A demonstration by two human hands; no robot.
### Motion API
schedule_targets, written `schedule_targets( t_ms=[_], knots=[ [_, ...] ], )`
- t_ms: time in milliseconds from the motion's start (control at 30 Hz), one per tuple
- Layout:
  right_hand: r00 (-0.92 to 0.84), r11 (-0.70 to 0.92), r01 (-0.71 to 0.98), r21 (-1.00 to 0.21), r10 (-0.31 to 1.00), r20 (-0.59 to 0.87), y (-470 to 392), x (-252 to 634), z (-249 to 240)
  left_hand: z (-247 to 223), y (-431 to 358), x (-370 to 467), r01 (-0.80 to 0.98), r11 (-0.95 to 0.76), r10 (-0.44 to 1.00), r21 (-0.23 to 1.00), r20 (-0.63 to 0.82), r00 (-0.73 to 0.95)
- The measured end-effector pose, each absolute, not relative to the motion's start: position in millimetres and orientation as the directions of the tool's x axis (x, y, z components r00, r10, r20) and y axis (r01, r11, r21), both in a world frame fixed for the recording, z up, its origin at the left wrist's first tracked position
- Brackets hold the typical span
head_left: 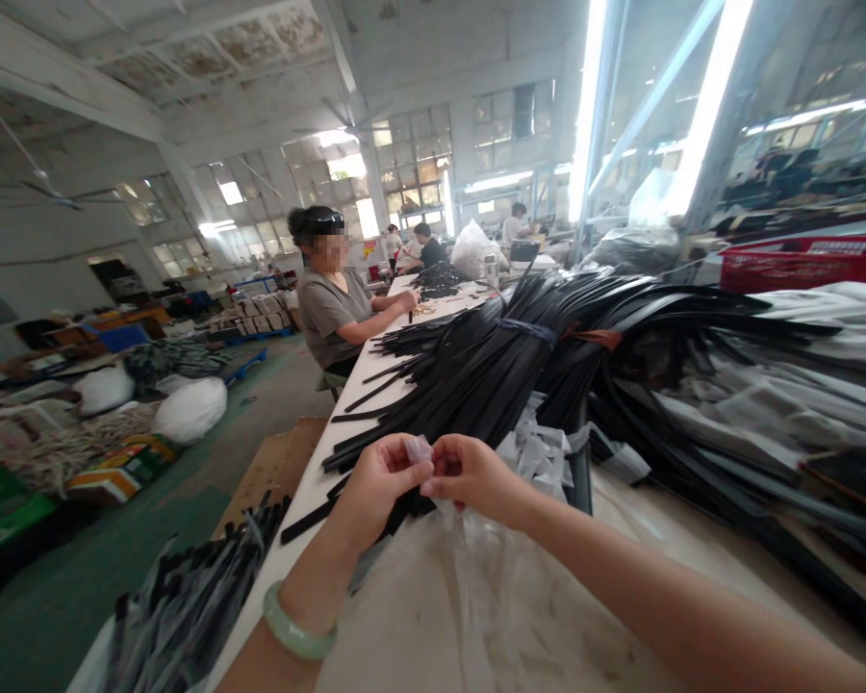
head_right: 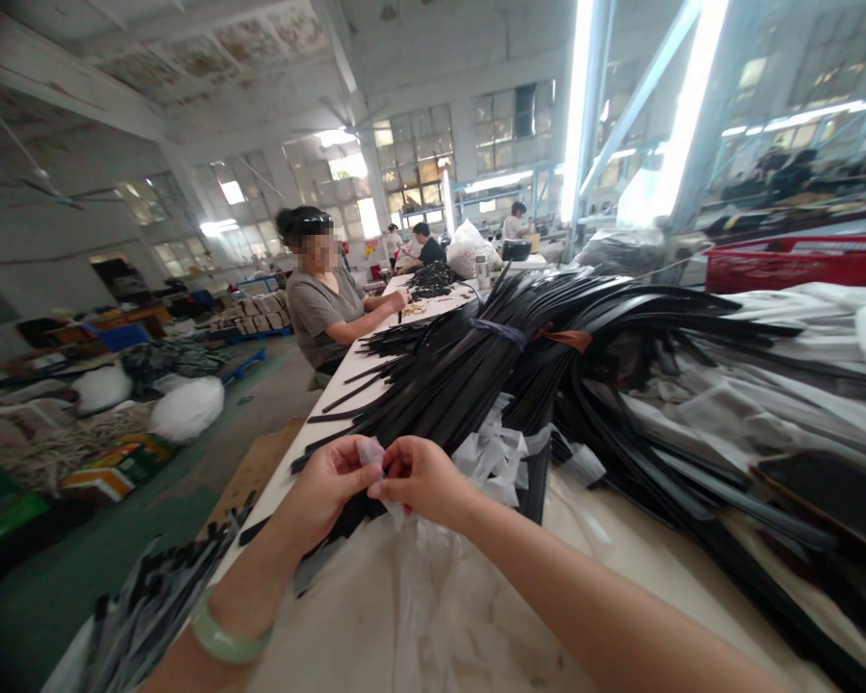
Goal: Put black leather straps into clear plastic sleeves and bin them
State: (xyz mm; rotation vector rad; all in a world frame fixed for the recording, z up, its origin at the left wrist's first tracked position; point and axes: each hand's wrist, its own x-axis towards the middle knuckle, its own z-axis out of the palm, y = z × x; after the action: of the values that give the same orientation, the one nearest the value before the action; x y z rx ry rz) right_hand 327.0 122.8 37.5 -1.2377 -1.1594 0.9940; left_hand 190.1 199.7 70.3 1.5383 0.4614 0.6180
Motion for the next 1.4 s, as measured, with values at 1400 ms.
schedule_targets(
  t_ms=[1400],
  knots=[
    [-0.161,0.262,0.962,-0.08,0.774,0.612,99.6,383.5,76.1,74.3,231.7,168.5,0.43,-0.808,0.587,0.403,0.483,0.65]
  ],
)
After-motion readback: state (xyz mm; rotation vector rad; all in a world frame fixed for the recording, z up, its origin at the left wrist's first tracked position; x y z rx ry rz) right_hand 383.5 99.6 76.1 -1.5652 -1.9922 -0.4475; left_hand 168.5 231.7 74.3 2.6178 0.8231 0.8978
